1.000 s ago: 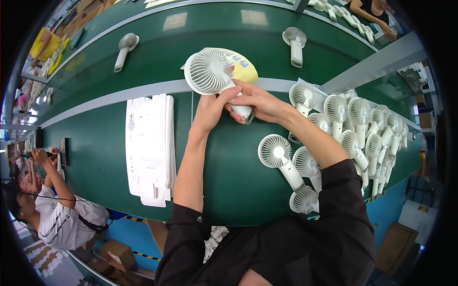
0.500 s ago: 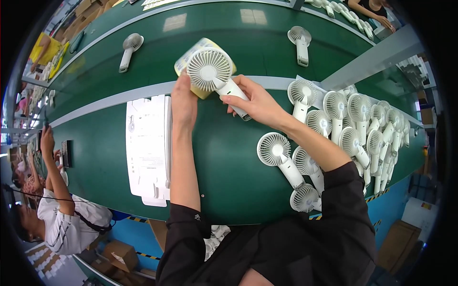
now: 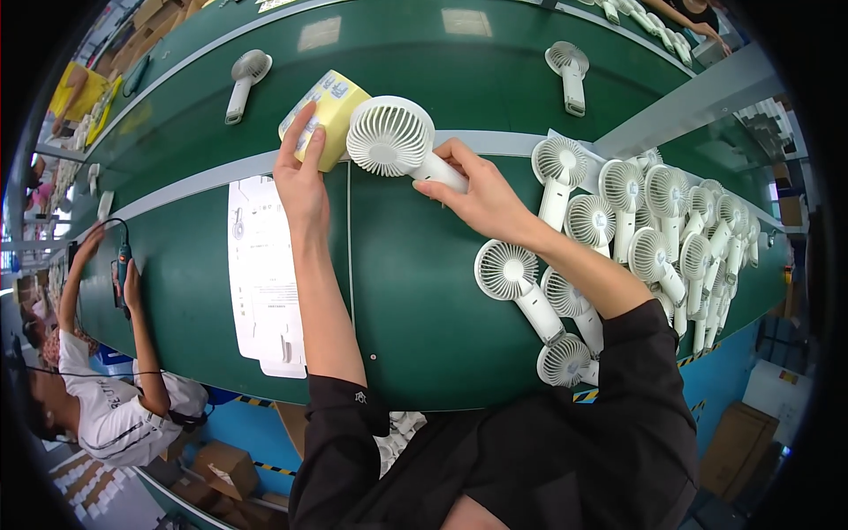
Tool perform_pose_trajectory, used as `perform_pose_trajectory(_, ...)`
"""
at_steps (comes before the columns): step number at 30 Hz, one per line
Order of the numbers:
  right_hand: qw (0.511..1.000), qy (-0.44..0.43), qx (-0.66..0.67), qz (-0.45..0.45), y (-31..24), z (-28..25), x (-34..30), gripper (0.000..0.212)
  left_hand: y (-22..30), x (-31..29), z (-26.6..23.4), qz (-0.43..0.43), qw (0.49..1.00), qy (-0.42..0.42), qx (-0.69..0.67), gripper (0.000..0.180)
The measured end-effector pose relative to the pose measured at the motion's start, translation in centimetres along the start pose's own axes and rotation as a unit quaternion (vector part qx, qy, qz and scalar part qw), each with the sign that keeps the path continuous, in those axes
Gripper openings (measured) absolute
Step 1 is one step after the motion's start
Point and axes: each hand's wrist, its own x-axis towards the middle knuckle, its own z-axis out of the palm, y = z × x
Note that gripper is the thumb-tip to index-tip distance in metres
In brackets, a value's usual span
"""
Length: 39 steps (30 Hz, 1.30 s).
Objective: Apply stickers to small handheld fans on an assembly line.
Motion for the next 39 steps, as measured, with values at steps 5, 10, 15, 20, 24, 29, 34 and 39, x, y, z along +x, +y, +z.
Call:
perform_pose_trajectory(5, 0.997, 0.004, 0.029, 0.069, -0.2, -0.1, 0.0, 0.036, 0.0, 0.0, -0.1, 0.007, 1.000, -0.002, 0.019, 0.038)
perform_pose_trajectory(10, 0.993, -0.031, -0.072, 0.087, 0.7, 0.6, -1.3, 0.038, 0.4, -0.4, -0.2, 0.044, 0.993, -0.028, 0.101, 0.040)
perform_pose_trajectory(15, 0.970, -0.124, -0.193, 0.085, 0.0, 2.1, -2.1, 0.044, 0.6, -0.7, 0.4, 0.063, 0.983, -0.090, 0.145, 0.039)
perform_pose_trajectory(20, 0.954, 0.015, -0.260, -0.146, -2.2, 1.9, 1.6, 0.022, -0.1, -0.7, 0.1, 0.058, 0.955, -0.132, 0.260, 0.031)
perform_pose_trajectory(24, 0.894, 0.151, -0.293, -0.303, -2.4, 1.6, 6.1, 0.016, -0.7, -0.6, 0.7, 0.036, 0.960, -0.161, 0.228, 0.029)
perform_pose_trajectory(29, 0.882, 0.125, -0.301, -0.339, -1.8, 2.0, 7.5, 0.015, -0.7, -1.1, 0.8, 0.027, 0.964, -0.167, 0.205, 0.030)
perform_pose_trajectory(34, 0.923, 0.108, -0.194, -0.314, -1.5, 2.5, 6.4, 0.012, -2.5, -0.8, 0.5, 0.004, 0.959, -0.186, 0.216, 0.052)
perform_pose_trajectory(39, 0.988, -0.120, -0.064, -0.076, -0.7, 2.8, 3.8, 0.009, -3.3, -1.0, -0.1, -0.018, 0.955, -0.195, 0.224, 0.050)
